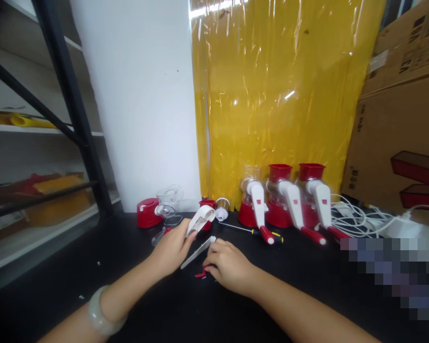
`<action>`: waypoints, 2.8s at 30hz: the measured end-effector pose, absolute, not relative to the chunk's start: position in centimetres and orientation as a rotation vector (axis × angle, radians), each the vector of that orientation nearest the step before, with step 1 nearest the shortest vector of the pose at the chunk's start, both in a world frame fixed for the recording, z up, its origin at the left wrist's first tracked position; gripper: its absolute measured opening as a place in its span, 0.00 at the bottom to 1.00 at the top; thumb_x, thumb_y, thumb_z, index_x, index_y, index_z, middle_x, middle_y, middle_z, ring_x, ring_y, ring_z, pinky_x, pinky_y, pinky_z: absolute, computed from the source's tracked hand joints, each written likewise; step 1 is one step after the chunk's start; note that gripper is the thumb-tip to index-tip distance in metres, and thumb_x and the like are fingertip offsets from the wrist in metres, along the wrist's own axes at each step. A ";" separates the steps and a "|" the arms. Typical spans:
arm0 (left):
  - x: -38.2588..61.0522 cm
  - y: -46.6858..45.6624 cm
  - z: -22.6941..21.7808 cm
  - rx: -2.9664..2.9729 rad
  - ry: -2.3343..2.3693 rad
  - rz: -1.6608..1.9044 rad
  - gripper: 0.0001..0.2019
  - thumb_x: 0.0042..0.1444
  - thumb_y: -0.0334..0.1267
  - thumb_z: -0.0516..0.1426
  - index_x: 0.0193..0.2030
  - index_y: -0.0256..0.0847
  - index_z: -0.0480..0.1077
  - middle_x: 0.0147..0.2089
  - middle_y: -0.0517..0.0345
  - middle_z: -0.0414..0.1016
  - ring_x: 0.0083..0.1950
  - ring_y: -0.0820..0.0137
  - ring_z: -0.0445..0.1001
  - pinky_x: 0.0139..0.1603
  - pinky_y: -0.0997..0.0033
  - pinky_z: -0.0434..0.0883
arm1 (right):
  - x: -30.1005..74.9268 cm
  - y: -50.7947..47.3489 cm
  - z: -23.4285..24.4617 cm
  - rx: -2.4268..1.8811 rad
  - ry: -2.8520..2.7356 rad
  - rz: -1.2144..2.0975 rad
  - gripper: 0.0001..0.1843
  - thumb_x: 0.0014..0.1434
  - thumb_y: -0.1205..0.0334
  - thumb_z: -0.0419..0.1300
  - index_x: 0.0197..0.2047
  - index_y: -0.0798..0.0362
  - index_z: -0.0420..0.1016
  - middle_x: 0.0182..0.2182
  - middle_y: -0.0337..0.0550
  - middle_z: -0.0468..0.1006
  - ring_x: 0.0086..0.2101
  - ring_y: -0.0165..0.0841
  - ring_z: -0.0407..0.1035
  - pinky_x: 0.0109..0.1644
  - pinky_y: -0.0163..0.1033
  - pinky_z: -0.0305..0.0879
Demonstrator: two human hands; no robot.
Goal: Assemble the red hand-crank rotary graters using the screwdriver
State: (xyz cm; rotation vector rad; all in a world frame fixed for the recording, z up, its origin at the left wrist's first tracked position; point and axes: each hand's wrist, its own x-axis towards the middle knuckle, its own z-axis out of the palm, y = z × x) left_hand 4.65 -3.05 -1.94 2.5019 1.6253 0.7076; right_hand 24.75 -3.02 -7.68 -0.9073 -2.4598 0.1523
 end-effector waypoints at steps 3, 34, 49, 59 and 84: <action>4.8 -3.4 -1.8 2.444 1.633 0.804 0.12 0.67 0.46 0.43 0.44 0.41 0.60 0.40 0.49 0.77 0.39 0.60 0.77 0.33 0.68 0.64 | 24.8 -2.9 -7.5 -0.866 -2.391 0.127 0.08 0.61 0.64 0.58 0.38 0.50 0.80 0.35 0.44 0.77 0.39 0.37 0.69 0.44 0.42 0.68; 7.0 -4.2 -4.5 1.455 0.822 0.920 0.30 0.56 0.66 0.52 0.28 0.35 0.68 0.16 0.61 0.65 0.14 0.77 0.62 0.14 0.79 0.56 | 25.5 -4.1 -5.4 -0.645 -1.717 -0.024 0.06 0.58 0.72 0.58 0.35 0.51 0.72 0.27 0.40 0.73 0.28 0.29 0.69 0.30 0.34 0.67; 6.9 -4.0 -4.6 1.572 0.875 0.892 0.28 0.59 0.60 0.53 0.51 0.36 0.68 0.34 0.53 0.78 0.16 0.77 0.68 0.16 0.78 0.63 | 25.7 -4.0 -5.9 -0.689 -1.807 -0.058 0.05 0.58 0.71 0.56 0.34 0.51 0.70 0.26 0.39 0.70 0.27 0.27 0.66 0.29 0.33 0.65; 7.4 -5.4 -3.9 1.603 0.887 0.864 0.26 0.60 0.58 0.53 0.49 0.33 0.70 0.25 0.56 0.76 0.15 0.76 0.67 0.15 0.78 0.63 | 26.2 -4.5 -5.5 -0.645 -1.886 -0.008 0.03 0.59 0.66 0.58 0.32 0.51 0.69 0.28 0.39 0.73 0.28 0.28 0.68 0.31 0.34 0.67; 6.6 -4.9 -3.5 1.713 0.772 0.776 0.25 0.63 0.54 0.52 0.56 0.35 0.65 0.38 0.45 0.81 0.17 0.75 0.72 0.14 0.79 0.66 | 27.0 -4.0 -5.3 -0.543 -1.844 0.271 0.05 0.56 0.64 0.65 0.32 0.53 0.73 0.30 0.43 0.79 0.32 0.31 0.74 0.36 0.38 0.71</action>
